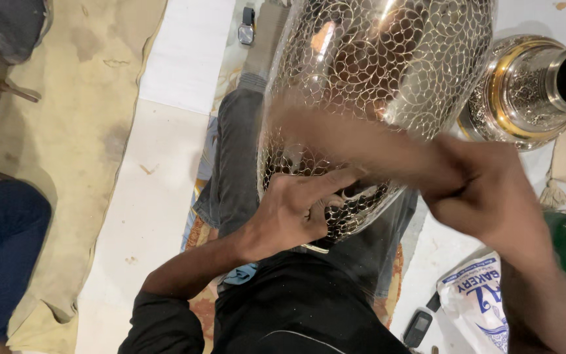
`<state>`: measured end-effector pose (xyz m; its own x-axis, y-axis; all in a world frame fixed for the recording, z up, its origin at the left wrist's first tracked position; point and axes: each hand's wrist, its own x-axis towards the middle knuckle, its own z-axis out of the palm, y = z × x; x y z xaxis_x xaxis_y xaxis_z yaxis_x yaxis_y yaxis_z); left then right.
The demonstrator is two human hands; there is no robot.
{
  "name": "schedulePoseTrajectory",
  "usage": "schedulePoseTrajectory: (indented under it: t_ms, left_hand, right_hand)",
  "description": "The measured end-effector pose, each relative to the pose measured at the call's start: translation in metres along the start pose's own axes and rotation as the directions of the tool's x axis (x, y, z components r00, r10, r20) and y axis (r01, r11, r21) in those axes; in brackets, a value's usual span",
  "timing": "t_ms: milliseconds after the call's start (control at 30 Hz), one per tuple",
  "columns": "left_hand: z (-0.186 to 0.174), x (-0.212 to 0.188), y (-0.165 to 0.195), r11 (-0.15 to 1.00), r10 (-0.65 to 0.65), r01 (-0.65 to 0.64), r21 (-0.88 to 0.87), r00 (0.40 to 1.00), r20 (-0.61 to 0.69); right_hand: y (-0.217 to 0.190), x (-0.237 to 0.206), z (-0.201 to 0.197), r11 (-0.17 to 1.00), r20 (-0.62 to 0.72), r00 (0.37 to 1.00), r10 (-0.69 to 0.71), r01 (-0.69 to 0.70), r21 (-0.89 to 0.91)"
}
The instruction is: The person sits on the floor with a large engraved brass vase held between the legs and hammers its surface using a wooden mallet and a small punch tool, repositioning the punch to work different spots on the vase body.
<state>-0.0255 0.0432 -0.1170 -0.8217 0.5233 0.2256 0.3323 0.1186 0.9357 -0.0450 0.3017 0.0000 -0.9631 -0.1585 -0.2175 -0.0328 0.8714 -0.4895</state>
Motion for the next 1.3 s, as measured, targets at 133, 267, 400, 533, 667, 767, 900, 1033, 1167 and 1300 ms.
schedulePoseTrajectory:
  t_ms: [133,267,400,533,667,767,900,1033,1167,1300]
  left_hand:
    - [0.006,-0.003,-0.006,1.000,-0.018,0.018,0.007,1.000,0.024]
    - [0.013,-0.002,-0.003,0.996,-0.022,0.019,-0.087,0.999,-0.039]
    - [0.016,-0.004,0.012,0.964,-0.035,0.029,-0.265,0.999,-0.017]
    - [0.009,0.000,0.018,0.996,-0.058,0.064,-0.066,0.994,0.095]
    - [0.008,0.005,0.021,0.996,0.001,0.004,-0.092,0.998,0.055]
    - [0.003,0.005,0.022,1.000,-0.027,0.028,-0.003,0.986,0.167]
    - [-0.008,0.006,0.014,0.995,-0.090,0.079,0.065,0.979,0.184]
    - [-0.012,0.007,0.008,0.997,-0.024,0.012,0.078,0.986,0.167]
    - [-0.015,0.005,0.013,0.999,0.028,-0.033,0.036,0.991,0.134]
    - [-0.020,0.008,0.015,0.999,0.010,-0.011,-0.042,0.999,-0.035]
  right_hand:
    - [0.012,-0.011,-0.001,0.985,0.011,1.000,0.026,-0.027,0.172]
    - [0.012,-0.017,-0.001,0.989,-0.004,0.999,0.035,-0.035,-0.147]
    - [0.018,-0.012,0.014,0.996,-0.068,0.997,0.048,-0.053,-0.069]
    - [0.039,-0.019,0.025,0.989,-0.014,0.993,0.116,-0.114,0.093]
    - [0.049,-0.029,0.029,0.996,-0.119,0.992,0.050,-0.058,-0.067]
    - [0.042,-0.031,0.029,0.942,-0.203,0.969,0.137,-0.064,0.330]
    - [0.026,-0.030,0.023,0.806,-0.205,0.946,0.252,-0.088,0.585]
    - [0.018,-0.027,0.010,0.971,-0.036,0.999,0.026,-0.016,0.240]
    - [0.007,-0.019,0.003,0.965,-0.093,0.992,0.086,-0.060,0.253]
    - [-0.001,-0.024,-0.004,0.993,-0.048,0.992,0.118,-0.116,0.037]
